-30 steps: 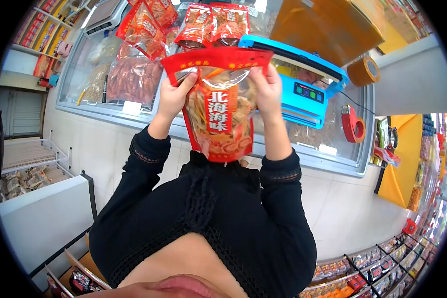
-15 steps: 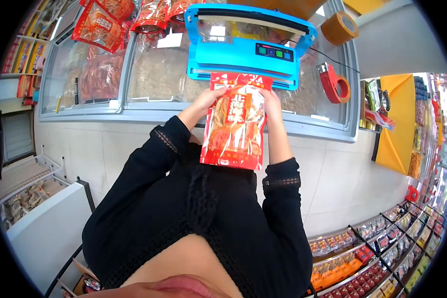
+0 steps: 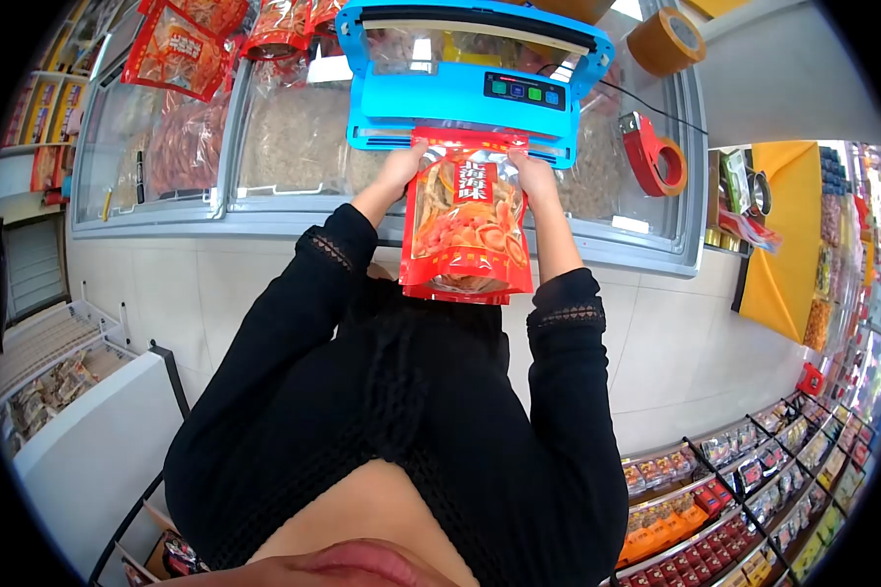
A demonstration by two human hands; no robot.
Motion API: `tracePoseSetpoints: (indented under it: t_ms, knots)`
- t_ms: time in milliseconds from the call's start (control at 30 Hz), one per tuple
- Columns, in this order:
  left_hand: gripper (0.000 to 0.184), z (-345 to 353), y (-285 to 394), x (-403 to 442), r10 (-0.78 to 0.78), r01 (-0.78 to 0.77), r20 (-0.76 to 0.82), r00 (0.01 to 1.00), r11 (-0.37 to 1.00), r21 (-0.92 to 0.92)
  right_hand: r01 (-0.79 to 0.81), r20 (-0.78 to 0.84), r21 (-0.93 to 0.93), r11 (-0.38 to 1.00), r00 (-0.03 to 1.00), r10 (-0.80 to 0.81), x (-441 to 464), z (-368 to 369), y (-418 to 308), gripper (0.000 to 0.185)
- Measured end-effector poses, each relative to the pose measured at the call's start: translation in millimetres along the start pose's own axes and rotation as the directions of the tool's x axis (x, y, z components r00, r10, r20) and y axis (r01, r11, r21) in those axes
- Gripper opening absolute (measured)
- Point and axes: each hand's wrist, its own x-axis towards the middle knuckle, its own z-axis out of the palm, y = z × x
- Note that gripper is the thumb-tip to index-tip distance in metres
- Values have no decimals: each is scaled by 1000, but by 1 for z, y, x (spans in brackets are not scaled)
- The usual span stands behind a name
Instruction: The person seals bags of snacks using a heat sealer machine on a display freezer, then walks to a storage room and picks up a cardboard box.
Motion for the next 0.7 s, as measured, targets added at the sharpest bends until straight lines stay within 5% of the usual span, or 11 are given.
tracePoseSetpoints:
  t_ms: [100,167,700]
  knots:
    - [40,3,7,-1,15,-14,-6,1000,995,94,-38,40,-5,999,999,38,-1,-1,-10,31]
    - [39,2,8,-2,-1,0,10,1000,999,54,0,48,-287,958,999,14,9,-8,-7,36]
    - [26,2,30,-5,-195,205,92,977,970,-129,-49,90,-358,933,992,87,-24,0,-53,33]
